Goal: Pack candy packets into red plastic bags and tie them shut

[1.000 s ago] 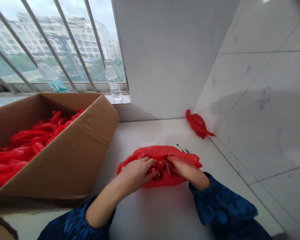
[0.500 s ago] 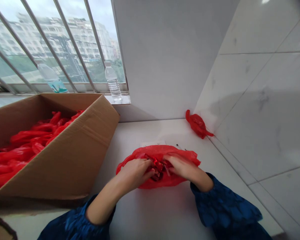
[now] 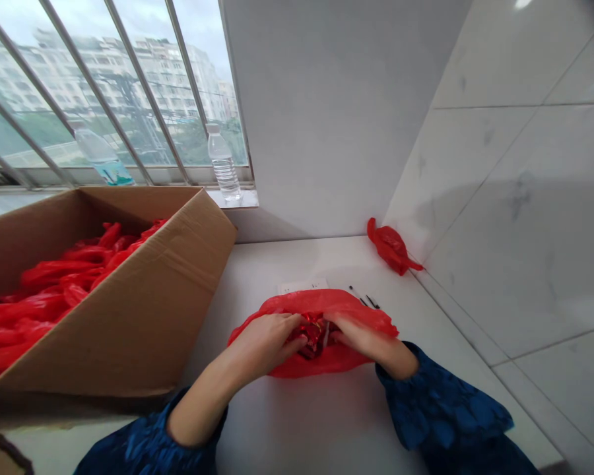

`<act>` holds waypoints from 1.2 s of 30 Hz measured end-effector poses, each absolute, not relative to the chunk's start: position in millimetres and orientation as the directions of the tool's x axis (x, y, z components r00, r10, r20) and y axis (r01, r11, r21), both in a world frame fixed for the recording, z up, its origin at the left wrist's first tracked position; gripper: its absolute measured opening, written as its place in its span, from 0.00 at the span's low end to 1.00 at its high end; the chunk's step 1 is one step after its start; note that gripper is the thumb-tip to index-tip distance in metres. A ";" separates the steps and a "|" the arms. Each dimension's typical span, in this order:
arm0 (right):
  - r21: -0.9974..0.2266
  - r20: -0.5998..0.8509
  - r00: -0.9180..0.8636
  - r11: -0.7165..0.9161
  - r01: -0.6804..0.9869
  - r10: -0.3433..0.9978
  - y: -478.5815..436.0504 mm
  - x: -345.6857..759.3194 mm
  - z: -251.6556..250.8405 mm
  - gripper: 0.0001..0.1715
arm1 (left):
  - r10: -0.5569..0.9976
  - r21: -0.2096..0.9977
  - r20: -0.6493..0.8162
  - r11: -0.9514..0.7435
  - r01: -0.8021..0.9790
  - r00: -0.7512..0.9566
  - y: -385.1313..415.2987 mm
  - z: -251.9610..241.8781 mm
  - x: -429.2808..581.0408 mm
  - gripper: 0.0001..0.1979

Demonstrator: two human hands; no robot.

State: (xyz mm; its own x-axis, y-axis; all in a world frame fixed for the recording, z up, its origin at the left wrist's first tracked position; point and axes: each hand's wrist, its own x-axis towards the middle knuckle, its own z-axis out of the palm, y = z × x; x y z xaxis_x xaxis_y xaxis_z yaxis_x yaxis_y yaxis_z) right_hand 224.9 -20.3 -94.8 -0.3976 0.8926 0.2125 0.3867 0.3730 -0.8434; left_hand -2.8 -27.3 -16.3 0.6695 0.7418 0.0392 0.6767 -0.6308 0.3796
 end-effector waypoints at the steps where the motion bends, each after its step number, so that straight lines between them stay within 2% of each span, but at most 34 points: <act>1: -0.838 0.210 -0.420 0.384 0.388 0.883 -21.0 224.1 -87.5 0.07 | 0.746 0.376 0.025 -0.624 0.685 0.666 -27.3 -15.4 -3.0 0.10; 6: -0.831 0.257 -0.401 0.413 0.374 0.879 -27.7 219.7 -49.2 0.10 | 0.770 0.375 -0.024 -0.584 0.720 0.638 -27.2 -5.4 -4.8 0.15; 8: -0.903 0.247 -0.335 0.342 0.262 0.909 -30.3 219.0 -40.9 0.11 | 0.784 0.412 -0.010 -0.563 0.717 0.621 -27.1 0.4 -5.8 0.21; 11: -0.978 0.185 -0.291 0.205 0.038 0.939 -31.3 219.7 -37.8 0.15 | 0.792 0.551 0.035 -0.525 0.649 0.610 -27.7 8.9 -5.6 0.27; 14: -0.988 0.153 -0.298 0.145 -0.050 0.942 -31.5 221.4 -37.7 0.17 | 0.786 0.669 0.062 -0.490 0.559 0.615 -28.9 15.2 -2.9 0.19; 17: -0.987 0.159 -0.331 0.147 -0.061 0.930 -33.4 222.1 -35.3 0.16 | 0.795 0.715 0.088 -0.471 0.518 0.600 -29.8 18.8 -0.1 0.14; 21: -0.982 0.186 -0.381 0.164 -0.090 0.906 -35.4 221.0 -32.7 0.19 | 0.790 0.737 0.065 -0.450 0.504 0.610 -30.1 19.5 0.7 0.14; 24: -0.984 0.173 -0.358 0.149 -0.093 0.918 -34.0 221.0 -32.9 0.16 | 0.797 0.761 0.084 -0.439 0.479 0.598 -29.5 16.8 -0.1 0.14; 27: -0.982 0.172 -0.287 0.143 -0.120 0.942 -32.1 222.7 -32.9 0.16 | 0.840 0.820 0.140 -0.395 0.414 0.524 -28.5 12.6 -0.2 0.16; 30: -0.974 0.193 -0.271 0.150 -0.170 0.943 -32.7 225.0 -30.9 0.17 | 0.882 0.886 0.162 -0.327 0.329 0.442 -27.8 9.5 0.3 0.13; 33: -0.968 0.232 -0.307 0.189 -0.164 0.923 -36.5 226.9 -27.4 0.16 | 0.897 0.883 0.239 -0.361 0.302 0.372 -27.9 9.2 0.0 0.11; 36: -0.953 0.303 -0.255 0.297 -0.062 0.918 -40.5 228.2 -24.2 0.14 | 0.880 0.809 0.307 -0.442 0.388 0.363 -29.5 11.4 -1.2 0.09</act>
